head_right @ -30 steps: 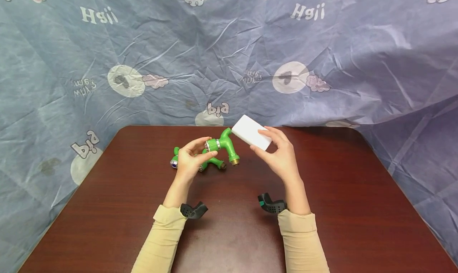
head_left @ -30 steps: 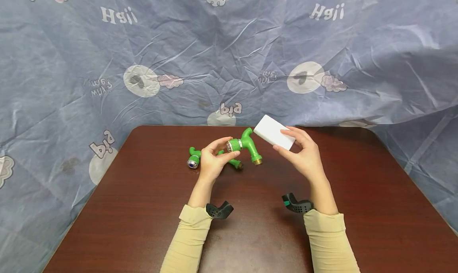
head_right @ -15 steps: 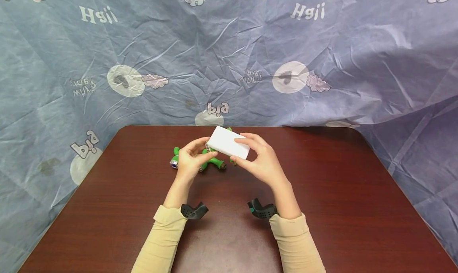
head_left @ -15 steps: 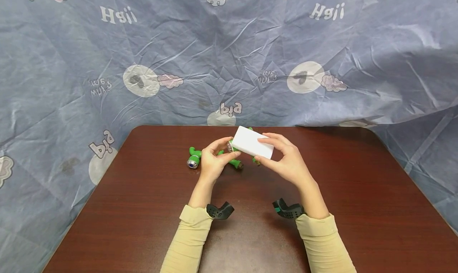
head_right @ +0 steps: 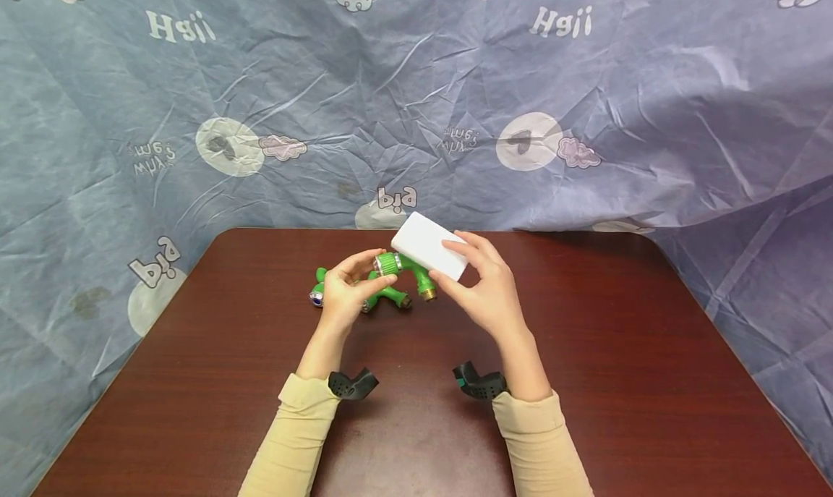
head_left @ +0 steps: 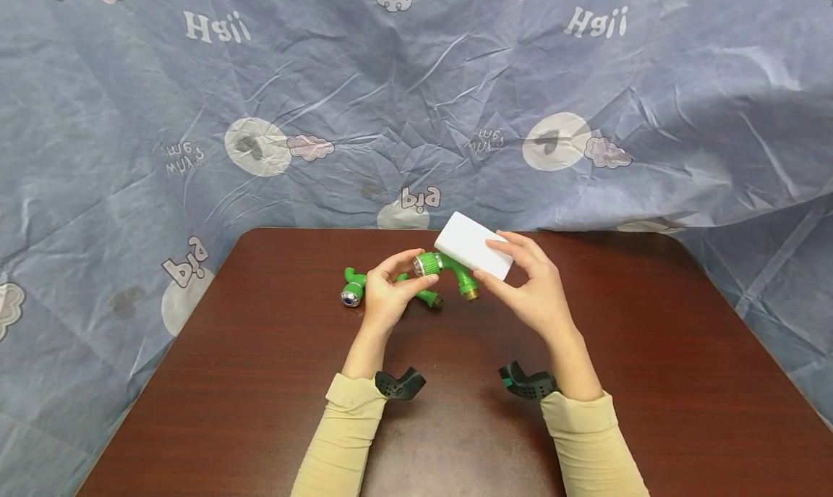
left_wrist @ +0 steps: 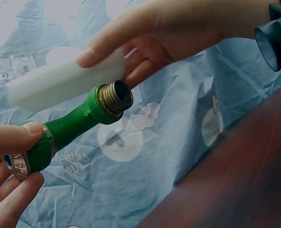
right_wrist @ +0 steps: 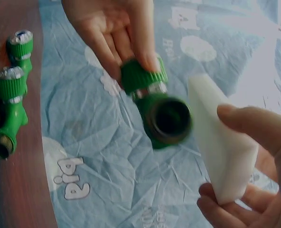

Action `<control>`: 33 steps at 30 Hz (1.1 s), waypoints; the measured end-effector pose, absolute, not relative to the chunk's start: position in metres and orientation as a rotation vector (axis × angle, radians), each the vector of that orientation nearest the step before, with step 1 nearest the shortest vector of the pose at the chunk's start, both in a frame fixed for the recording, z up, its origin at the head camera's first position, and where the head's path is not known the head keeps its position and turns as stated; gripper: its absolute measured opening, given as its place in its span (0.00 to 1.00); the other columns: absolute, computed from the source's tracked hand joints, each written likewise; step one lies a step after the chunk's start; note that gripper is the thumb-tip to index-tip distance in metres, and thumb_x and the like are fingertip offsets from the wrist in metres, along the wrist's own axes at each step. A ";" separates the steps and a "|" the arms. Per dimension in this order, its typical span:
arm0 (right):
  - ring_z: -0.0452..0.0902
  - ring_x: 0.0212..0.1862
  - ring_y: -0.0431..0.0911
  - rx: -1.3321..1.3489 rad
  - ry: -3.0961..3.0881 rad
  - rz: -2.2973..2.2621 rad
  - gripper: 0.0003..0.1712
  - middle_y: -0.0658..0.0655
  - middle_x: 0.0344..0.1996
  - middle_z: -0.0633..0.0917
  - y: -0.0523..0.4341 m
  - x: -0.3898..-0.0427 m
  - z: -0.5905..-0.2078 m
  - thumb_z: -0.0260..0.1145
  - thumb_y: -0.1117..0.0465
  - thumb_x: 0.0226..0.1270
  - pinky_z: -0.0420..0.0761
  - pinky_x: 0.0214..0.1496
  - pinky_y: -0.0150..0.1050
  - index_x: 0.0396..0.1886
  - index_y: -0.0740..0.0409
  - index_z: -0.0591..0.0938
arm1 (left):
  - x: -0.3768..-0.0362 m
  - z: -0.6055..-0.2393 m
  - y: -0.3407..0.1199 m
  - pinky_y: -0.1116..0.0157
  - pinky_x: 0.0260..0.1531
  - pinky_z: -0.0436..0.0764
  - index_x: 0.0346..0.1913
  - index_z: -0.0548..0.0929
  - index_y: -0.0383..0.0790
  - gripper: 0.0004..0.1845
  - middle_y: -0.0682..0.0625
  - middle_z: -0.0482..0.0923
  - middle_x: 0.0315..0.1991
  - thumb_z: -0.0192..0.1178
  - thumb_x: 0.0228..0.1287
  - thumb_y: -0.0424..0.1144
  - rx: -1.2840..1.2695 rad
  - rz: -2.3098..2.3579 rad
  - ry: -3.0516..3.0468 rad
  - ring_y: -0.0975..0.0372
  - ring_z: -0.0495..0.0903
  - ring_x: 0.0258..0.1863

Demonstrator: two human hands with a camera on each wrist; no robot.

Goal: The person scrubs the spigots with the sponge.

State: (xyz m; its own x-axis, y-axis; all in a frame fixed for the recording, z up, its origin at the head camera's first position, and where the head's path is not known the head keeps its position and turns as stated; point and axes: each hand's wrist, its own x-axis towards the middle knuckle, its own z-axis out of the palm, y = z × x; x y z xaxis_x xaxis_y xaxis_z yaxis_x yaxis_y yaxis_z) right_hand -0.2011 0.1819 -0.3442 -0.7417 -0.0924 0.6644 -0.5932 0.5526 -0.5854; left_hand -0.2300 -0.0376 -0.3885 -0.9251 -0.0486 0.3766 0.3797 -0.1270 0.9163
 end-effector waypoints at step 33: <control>0.76 0.41 0.38 0.496 -2.329 1.313 0.20 0.60 0.45 0.82 0.195 -0.197 -0.339 0.73 0.68 0.52 0.76 0.40 0.21 0.47 0.64 0.83 | -0.211 -0.362 -0.037 0.74 0.28 0.77 0.49 0.78 0.22 0.22 0.34 0.80 0.47 0.68 0.46 0.19 -0.424 -2.221 -1.698 0.65 0.81 0.37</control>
